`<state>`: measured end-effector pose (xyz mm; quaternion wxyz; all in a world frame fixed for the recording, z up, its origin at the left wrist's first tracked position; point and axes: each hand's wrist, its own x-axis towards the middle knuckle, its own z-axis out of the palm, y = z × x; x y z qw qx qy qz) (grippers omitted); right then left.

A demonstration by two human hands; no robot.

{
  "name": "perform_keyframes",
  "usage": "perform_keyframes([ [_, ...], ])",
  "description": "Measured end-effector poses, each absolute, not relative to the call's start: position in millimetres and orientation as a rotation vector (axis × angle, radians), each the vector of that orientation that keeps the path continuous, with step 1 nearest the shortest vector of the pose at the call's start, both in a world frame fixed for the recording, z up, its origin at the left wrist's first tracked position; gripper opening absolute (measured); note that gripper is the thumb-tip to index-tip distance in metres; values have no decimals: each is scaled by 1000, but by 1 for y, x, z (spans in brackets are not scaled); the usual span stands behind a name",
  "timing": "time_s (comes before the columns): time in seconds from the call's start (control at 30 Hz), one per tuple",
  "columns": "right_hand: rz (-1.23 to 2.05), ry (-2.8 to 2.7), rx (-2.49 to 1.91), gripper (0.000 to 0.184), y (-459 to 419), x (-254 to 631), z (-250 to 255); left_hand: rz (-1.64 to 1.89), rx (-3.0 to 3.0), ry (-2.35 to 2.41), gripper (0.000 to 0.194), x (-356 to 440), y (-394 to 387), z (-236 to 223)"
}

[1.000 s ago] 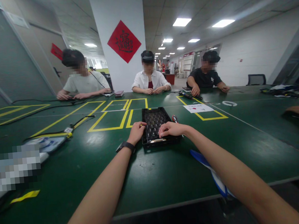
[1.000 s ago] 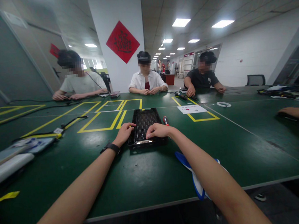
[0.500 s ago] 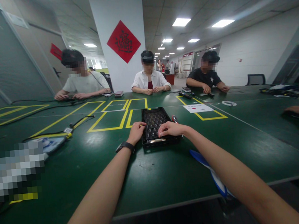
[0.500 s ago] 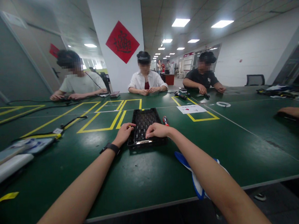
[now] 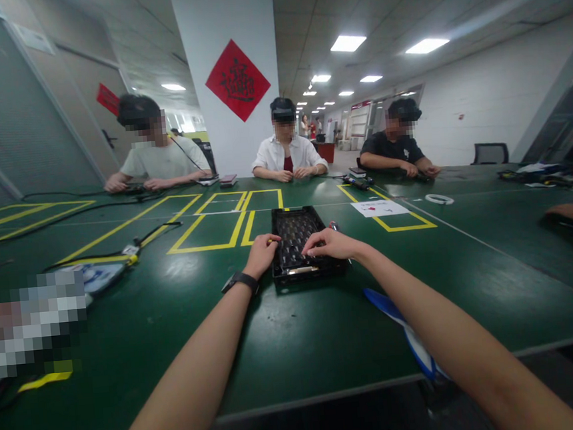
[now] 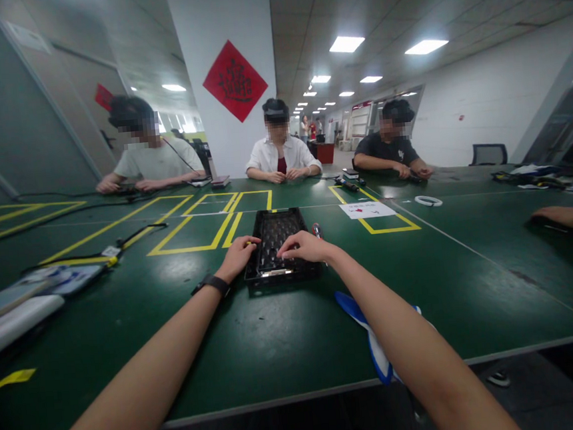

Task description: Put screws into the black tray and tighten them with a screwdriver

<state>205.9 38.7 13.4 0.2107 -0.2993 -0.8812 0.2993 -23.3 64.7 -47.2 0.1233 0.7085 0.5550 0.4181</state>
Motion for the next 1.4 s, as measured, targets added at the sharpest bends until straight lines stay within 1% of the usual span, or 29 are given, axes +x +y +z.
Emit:
perform_keyframes([
  [0.23,816,-2609,-682,27,35,211,16,1217,2075,1614,27,-23,65,-47],
  [0.37,860,-2615,-691,28,36,211,16,1225,2055,1618,27,-23,64,-47],
  [0.77,822,-2574,-737,22,37,209,11,1217,2064,1623,27,-23,68,-49],
  [1.4,807,-2604,-749,24,39,210,10,1227,2068,1608,26,-23,66,-48],
])
